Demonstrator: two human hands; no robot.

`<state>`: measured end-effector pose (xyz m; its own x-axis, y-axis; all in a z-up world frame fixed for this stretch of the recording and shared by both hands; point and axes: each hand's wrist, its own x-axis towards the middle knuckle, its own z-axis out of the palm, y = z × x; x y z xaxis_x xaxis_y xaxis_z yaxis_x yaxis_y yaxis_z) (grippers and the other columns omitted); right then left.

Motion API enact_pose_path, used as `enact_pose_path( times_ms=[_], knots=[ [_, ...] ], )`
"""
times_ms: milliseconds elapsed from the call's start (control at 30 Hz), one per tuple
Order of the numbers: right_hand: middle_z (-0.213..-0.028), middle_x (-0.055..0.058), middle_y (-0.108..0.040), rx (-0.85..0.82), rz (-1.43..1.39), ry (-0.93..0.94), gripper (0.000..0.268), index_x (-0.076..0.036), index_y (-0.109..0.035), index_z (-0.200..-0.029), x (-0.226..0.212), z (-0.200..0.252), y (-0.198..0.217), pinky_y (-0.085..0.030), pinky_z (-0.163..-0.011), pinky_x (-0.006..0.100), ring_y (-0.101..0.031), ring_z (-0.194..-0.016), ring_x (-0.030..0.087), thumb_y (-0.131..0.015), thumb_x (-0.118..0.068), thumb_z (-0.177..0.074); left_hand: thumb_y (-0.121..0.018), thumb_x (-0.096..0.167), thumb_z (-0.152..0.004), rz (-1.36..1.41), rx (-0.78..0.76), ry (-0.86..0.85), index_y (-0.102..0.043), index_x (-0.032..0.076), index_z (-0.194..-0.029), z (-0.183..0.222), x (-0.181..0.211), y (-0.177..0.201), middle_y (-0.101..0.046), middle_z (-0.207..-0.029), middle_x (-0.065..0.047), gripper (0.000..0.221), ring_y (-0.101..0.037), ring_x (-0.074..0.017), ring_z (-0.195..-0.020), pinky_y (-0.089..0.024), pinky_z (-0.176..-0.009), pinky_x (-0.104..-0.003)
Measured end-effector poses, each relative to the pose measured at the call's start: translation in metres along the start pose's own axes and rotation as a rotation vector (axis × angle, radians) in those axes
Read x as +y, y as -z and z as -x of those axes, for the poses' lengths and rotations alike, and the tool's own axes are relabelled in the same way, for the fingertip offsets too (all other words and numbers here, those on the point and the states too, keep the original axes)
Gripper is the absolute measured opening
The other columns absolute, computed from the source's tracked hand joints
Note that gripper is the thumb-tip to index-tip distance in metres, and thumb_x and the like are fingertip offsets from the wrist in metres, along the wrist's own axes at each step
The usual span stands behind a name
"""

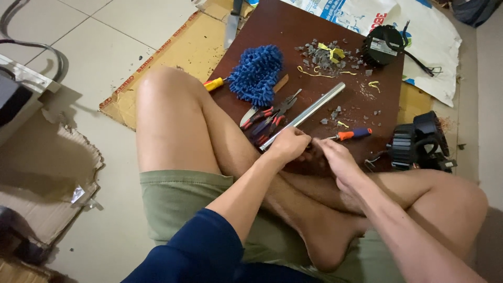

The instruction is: The person is sitting on the floor and using various hand tools to repair or assemble an electronic device on a wooden board.

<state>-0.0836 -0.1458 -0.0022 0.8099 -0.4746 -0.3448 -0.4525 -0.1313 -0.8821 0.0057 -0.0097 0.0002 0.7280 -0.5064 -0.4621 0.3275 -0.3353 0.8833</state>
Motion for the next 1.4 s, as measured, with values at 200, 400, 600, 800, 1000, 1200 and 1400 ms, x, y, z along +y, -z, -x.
enact_pose_path(
  times_ms=[200,400,600,800,1000,1200,1400],
  knots=[
    [-0.089,0.010,-0.068,-0.009,-0.016,0.041,0.021,-0.004,-0.076,-0.106,-0.014,0.012,-0.001,-0.052,-0.068,0.033,-0.061,-0.079,0.019,-0.069,-0.024,-0.102,-0.073,0.034,-0.088,-0.025,0.012,-0.056,-0.077,0.006,-0.114,-0.002,-0.008,0.005,-0.075,-0.080,-0.012,0.038,-0.075,-0.0227,-0.066,-0.062,-0.063,-0.032],
    [-0.140,0.016,-0.066,0.041,0.114,-0.025,0.041,-0.007,-0.076,-0.124,-0.044,0.042,-0.019,-0.035,-0.120,0.053,-0.052,-0.142,0.031,-0.064,-0.038,-0.100,-0.080,0.032,-0.082,0.072,0.009,-0.008,-0.077,0.005,-0.113,0.009,-0.001,0.007,-0.079,-0.091,-0.013,0.042,-0.079,-0.0185,-0.068,-0.066,-0.064,-0.027],
    [-0.149,0.017,-0.063,0.043,0.300,-0.068,0.059,-0.006,-0.072,-0.135,-0.057,0.056,-0.009,-0.032,-0.124,0.055,-0.048,-0.147,0.035,-0.050,-0.047,-0.100,-0.074,0.031,-0.089,0.200,-0.109,0.040,-0.058,-0.011,-0.138,0.059,0.034,0.018,-0.073,-0.111,-0.027,0.067,-0.079,-0.0247,-0.081,-0.066,-0.073,-0.029],
    [-0.148,0.026,-0.061,0.010,0.449,-0.099,0.070,0.002,-0.069,-0.136,-0.068,0.060,-0.012,-0.033,-0.123,0.058,-0.048,-0.145,0.044,-0.034,-0.047,-0.100,-0.079,0.026,-0.088,0.235,-0.088,0.012,-0.068,-0.009,-0.127,0.029,0.011,0.002,-0.073,-0.106,-0.026,0.053,-0.079,-0.0305,-0.086,-0.068,-0.076,-0.037],
    [-0.141,0.026,-0.065,0.026,0.519,-0.035,0.066,-0.002,-0.072,-0.131,-0.035,0.036,-0.011,-0.039,-0.117,0.060,-0.053,-0.139,0.046,-0.029,-0.045,-0.103,-0.080,0.034,-0.086,0.064,-0.013,-0.002,-0.079,0.008,-0.116,-0.013,-0.021,0.002,-0.078,-0.090,-0.015,0.040,-0.080,-0.0226,-0.075,-0.068,-0.071,-0.034],
    [-0.116,0.028,-0.072,0.253,0.289,0.009,0.055,0.001,-0.077,-0.107,-0.033,0.040,-0.005,-0.046,-0.102,0.055,-0.064,-0.121,0.042,-0.041,-0.039,-0.096,-0.072,0.013,-0.095,0.557,-0.053,-0.028,-0.066,-0.008,-0.128,0.001,-0.002,0.002,-0.071,-0.111,-0.026,0.040,-0.078,-0.0336,-0.093,-0.069,-0.079,-0.043],
    [-0.087,0.009,-0.062,0.194,-0.125,-0.052,0.039,-0.003,-0.069,-0.105,-0.013,0.017,-0.005,-0.051,-0.073,0.036,-0.060,-0.087,0.024,-0.058,-0.039,-0.095,-0.074,0.014,-0.094,0.421,-0.089,-0.003,-0.065,-0.007,-0.127,0.021,0.005,0.003,-0.074,-0.109,-0.024,0.041,-0.079,-0.0295,-0.091,-0.068,-0.082,-0.038]
  ],
)
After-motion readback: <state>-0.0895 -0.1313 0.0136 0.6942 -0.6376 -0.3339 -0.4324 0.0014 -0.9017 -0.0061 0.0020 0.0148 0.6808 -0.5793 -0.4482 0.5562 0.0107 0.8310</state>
